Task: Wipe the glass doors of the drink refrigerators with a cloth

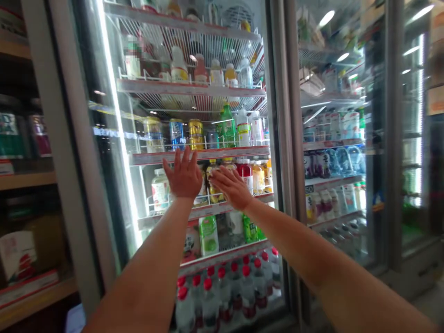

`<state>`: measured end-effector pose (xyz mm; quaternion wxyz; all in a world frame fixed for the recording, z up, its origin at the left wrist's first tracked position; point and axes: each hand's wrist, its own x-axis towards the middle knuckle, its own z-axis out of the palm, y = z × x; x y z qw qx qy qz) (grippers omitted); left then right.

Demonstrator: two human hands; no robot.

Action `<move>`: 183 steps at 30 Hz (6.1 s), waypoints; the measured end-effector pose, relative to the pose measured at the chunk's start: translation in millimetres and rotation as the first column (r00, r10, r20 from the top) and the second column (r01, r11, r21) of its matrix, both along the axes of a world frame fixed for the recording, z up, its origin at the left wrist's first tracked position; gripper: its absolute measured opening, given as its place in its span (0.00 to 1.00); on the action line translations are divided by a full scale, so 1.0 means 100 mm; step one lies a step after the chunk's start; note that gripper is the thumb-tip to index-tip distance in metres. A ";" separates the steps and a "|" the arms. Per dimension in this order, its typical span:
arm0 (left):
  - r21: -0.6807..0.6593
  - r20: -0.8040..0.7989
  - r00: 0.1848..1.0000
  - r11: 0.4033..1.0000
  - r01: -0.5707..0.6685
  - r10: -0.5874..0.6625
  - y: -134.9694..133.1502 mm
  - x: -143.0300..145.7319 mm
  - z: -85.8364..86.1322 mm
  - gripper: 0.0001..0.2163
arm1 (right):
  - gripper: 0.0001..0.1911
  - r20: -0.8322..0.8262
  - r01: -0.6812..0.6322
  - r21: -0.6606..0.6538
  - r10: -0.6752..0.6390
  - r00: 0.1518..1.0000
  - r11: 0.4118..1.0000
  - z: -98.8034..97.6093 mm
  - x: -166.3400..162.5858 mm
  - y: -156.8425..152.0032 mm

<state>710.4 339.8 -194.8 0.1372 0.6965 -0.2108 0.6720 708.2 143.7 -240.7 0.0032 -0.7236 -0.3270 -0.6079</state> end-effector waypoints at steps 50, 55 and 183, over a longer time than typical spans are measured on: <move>-0.033 0.084 0.984 0.987 -0.154 0.157 0.77 -0.05 -0.03 0.28 | 0.27 -0.056 -0.046 -0.166 0.038 0.998 0.985 -0.04 -0.07 -0.01; -0.026 0.120 0.974 0.981 -0.191 0.193 0.81 -0.03 -0.04 0.26 | 0.25 0.012 0.029 0.527 -0.042 0.999 0.849 0.28 0.01 0.15; -0.077 0.152 0.981 0.991 -0.108 0.119 0.84 0.03 -0.10 0.23 | 0.30 0.004 -0.074 0.173 0.075 0.997 0.982 0.52 0.00 0.48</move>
